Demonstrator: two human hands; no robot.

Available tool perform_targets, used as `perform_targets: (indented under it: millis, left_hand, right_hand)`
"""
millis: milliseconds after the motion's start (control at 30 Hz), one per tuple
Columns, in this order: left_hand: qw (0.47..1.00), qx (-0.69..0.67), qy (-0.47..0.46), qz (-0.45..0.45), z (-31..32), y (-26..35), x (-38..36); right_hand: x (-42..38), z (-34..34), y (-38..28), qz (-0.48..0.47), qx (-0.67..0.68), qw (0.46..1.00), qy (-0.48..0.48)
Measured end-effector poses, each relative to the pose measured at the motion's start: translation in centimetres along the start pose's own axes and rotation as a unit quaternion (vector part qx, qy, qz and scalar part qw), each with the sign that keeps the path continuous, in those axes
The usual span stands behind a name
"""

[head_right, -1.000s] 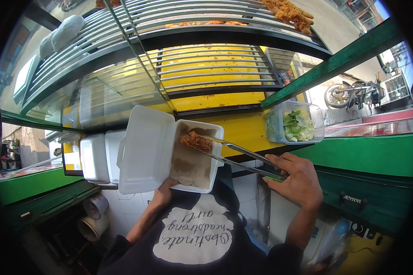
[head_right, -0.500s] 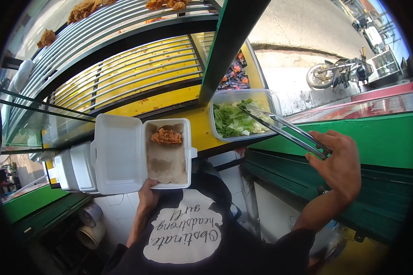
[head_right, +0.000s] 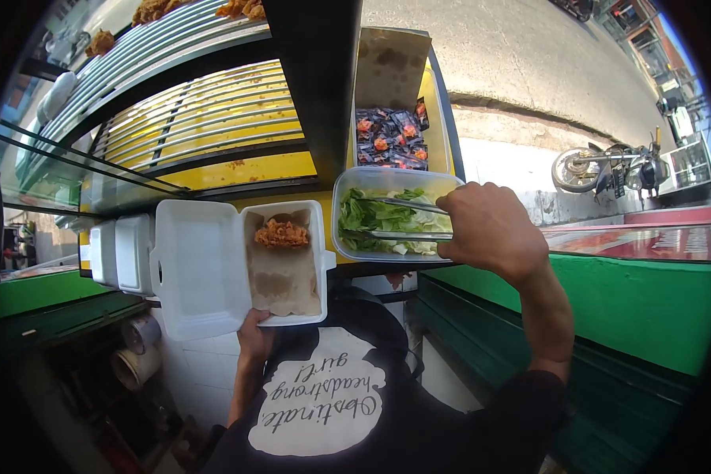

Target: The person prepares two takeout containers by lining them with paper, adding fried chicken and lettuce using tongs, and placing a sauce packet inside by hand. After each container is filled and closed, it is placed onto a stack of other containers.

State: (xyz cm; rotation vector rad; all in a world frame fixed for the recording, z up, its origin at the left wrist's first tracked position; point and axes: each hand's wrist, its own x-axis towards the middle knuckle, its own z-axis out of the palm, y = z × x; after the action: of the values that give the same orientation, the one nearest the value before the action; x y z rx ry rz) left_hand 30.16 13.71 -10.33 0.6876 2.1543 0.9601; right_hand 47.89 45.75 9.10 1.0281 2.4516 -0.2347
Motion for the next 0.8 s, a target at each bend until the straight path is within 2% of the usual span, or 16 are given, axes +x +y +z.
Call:
perform_targets:
  millis: [67, 133, 267, 333, 400, 467, 500, 533, 567, 667, 700, 767, 800]
  left_hand:
    - [1.000, 0.017, 0.004, -0.008, 0.4, -1.4, -0.2]
    - [0.992, -0.123, 0.016, -0.029, 1.8, -6.1, 0.1]
    - [0.985, -0.164, -0.007, -0.047, 1.3, -4.0, 0.8]
    - [0.903, -0.394, 0.000, -0.171, 0.6, -0.4, 1.3]
    - [0.891, -0.411, -0.004, -0.194, 0.3, 0.3, 1.7]
    - [0.877, -0.426, 0.002, -0.222, -0.2, 0.1, 1.5]
    - [0.966, -0.239, -0.013, -0.098, -0.4, -0.5, 1.3]
    - [0.998, -0.036, -0.030, 0.029, -0.5, -1.1, 1.2]
    - [0.998, -0.024, -0.010, 0.055, -0.4, -1.4, 1.2]
    - [0.998, -0.063, -0.026, 0.015, -0.7, -1.2, 1.6]
    - [0.998, -0.061, -0.028, 0.012, -0.6, -1.8, 1.6]
    - [0.991, 0.019, 0.000, 0.131, -0.5, -2.9, 1.8]
    - [0.991, 0.021, -0.003, 0.130, -0.7, -2.7, 1.7]
  right_hand:
    - [0.8, 0.7, 0.2, -0.034, -0.019, 0.999, 0.011]
    - [0.2, -0.4, 0.2, -0.032, -0.017, 0.999, 0.002]
    - [-1.5, -1.7, 1.6, -0.015, 0.024, 1.000, 0.000]
    - [-2.9, -2.1, 2.3, -0.025, 0.040, 0.998, 0.032]
    - [-4.6, -2.9, 2.8, -0.041, 0.055, 0.996, 0.064]
    - [-6.1, -4.0, 2.8, 0.013, 0.177, 0.983, 0.044]
    - [-6.7, -4.4, 2.4, 0.004, 0.177, 0.983, 0.040]
    - [-7.2, -4.7, 2.1, -0.014, 0.204, 0.978, 0.030]
    - [-7.4, -4.6, 1.7, -0.029, 0.231, 0.972, 0.018]
    - [-6.9, -3.2, -0.2, -0.069, 0.212, 0.974, -0.026]
    - [-6.5, -1.8, -0.6, -0.122, 0.203, 0.972, 0.006]
    - [-5.6, -0.8, -2.2, -0.132, 0.191, 0.973, -0.009]
    - [-5.3, -0.3, -3.0, -0.142, 0.177, 0.974, -0.021]
